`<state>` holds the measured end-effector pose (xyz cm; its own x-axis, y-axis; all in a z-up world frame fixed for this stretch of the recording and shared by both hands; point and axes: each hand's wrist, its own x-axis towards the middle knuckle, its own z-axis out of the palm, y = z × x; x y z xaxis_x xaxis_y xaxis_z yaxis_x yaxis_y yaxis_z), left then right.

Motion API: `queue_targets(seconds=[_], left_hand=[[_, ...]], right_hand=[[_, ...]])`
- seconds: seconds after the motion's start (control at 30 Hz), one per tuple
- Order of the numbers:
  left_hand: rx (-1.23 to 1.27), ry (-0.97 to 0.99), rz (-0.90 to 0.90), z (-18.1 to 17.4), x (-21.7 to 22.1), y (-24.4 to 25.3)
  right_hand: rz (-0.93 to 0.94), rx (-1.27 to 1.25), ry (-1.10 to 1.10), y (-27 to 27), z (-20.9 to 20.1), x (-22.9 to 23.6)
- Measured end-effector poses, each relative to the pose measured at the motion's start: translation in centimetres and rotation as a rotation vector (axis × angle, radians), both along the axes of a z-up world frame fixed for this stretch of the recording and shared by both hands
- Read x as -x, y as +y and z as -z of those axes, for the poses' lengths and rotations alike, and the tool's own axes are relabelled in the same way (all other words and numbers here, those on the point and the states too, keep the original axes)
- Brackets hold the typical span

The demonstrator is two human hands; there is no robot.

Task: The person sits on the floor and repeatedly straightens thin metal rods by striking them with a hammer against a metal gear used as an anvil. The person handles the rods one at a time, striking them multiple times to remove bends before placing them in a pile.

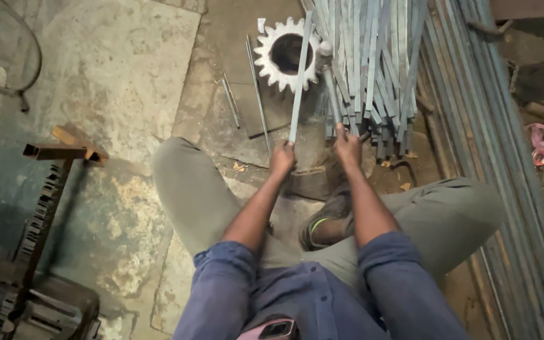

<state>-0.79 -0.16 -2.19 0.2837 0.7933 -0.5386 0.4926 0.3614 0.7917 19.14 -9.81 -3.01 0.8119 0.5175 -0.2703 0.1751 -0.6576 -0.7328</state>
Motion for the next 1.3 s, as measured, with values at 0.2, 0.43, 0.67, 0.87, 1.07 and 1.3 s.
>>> queue_targets(seconds=[0.2, 0.43, 0.67, 0.87, 1.07, 1.3], left_hand=[[0.719, -0.592, -0.255, -4.9, -0.3, -2.5], [0.735, -1.001, -0.047, -20.8, -2.2, 0.2], [0.726, -1.175, 0.049, -30.1, -4.6, 3.0], [0.732, -1.167, 0.049, -30.7, -5.9, 3.8], [0.704, -0.984, 0.139, -23.5, -5.1, 6.3], [0.435, -0.373, 0.074, -1.1, -3.3, 6.2]], right_hand=[[0.055, 0.053, 0.129, -0.2, 0.9, -0.4], [0.133, 0.006, 0.300, -0.3, 0.9, 0.2], [0.148, -0.099, 0.273, -1.3, 1.9, 0.3], [0.011, -0.031, 0.155, -1.3, 2.6, -0.4], [0.185, 0.047, 0.327, -1.0, 1.0, 0.2], [0.100, -0.170, 0.253, 1.3, -6.7, -0.4]])
